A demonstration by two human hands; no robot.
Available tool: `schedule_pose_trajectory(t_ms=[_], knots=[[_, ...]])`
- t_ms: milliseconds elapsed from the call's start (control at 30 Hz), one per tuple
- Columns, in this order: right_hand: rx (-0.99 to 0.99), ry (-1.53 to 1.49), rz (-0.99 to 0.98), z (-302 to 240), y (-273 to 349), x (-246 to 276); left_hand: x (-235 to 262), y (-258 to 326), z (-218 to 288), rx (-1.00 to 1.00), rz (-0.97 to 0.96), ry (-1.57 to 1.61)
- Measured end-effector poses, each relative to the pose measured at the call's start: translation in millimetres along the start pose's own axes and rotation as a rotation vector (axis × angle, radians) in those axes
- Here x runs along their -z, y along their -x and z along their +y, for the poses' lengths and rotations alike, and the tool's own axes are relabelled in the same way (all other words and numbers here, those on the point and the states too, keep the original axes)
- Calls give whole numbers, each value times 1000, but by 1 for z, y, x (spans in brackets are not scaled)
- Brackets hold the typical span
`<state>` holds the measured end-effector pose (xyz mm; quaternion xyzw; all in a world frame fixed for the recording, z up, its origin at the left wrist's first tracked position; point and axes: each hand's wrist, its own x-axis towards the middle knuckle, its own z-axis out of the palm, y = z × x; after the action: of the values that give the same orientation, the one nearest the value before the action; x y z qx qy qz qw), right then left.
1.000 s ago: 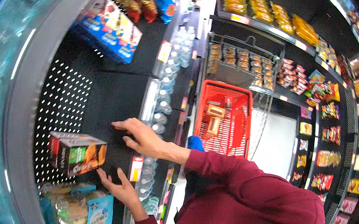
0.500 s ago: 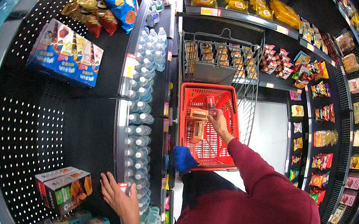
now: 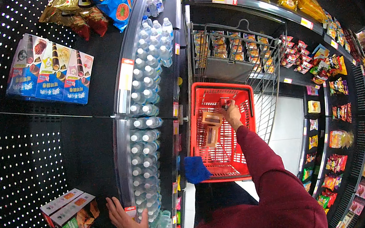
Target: The person wipes a refrigerated shelf with a blue cloth, then repeatedly picks up packaged food items from a red shopping basket and places them onto the shelf. The person handles multiple snack boxes and packages, arranging them in rows on the shelf.
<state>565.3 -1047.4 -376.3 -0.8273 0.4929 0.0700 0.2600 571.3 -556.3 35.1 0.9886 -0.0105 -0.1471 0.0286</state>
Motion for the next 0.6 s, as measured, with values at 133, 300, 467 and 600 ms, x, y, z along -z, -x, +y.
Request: schedule_pose_trajectory(t_ms=[133,300,467,600], knots=[[-13,48,-46,-1,-8,-7,-2,0,-4,-4,-17,-4],[-5,27,-33,23,-2,12,-1,1,-4,6,-39,-10],[177,49,132,43,31,60,0,3,-3,-18,-14,-3],[170,25,118,55,63,111,1,4,-1,-39,21,17]])
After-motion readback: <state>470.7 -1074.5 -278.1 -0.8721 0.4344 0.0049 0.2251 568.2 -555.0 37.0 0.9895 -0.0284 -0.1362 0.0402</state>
